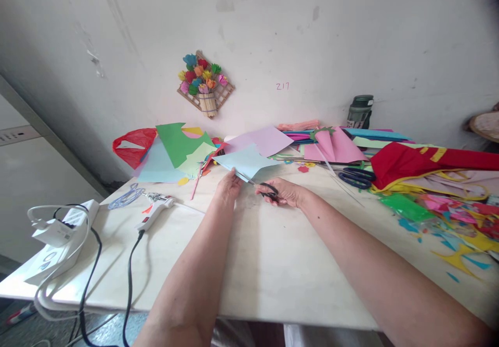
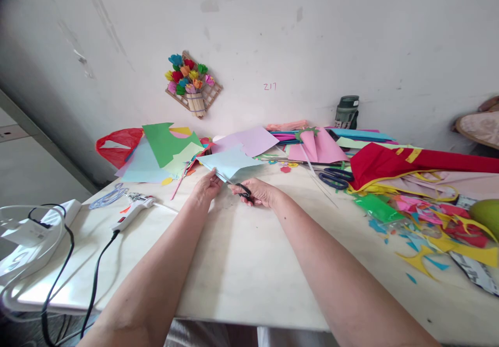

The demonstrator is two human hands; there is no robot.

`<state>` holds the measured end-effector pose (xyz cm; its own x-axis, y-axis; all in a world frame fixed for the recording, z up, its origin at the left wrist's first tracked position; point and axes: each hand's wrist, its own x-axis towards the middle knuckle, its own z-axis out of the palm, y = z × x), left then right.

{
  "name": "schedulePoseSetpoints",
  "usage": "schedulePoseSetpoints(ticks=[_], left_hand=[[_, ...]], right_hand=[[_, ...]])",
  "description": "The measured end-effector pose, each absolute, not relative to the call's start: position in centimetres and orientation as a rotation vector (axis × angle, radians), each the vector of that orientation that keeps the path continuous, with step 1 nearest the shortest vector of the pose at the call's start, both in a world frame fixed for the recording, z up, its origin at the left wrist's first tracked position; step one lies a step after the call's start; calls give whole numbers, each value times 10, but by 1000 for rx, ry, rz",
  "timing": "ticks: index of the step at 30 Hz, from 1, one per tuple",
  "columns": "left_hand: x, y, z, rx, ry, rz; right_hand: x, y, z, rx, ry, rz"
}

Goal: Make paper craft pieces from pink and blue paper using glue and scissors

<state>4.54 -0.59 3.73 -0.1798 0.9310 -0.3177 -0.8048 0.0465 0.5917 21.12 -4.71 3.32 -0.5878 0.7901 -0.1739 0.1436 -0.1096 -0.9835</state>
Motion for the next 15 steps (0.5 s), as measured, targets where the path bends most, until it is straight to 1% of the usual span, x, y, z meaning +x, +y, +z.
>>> schedulePoseSetpoints(ticks=[15], left_hand=[[45, -8, 40, 160, 791, 1554]], right_hand=[[207, -49, 34, -1051, -1665, 1699]])
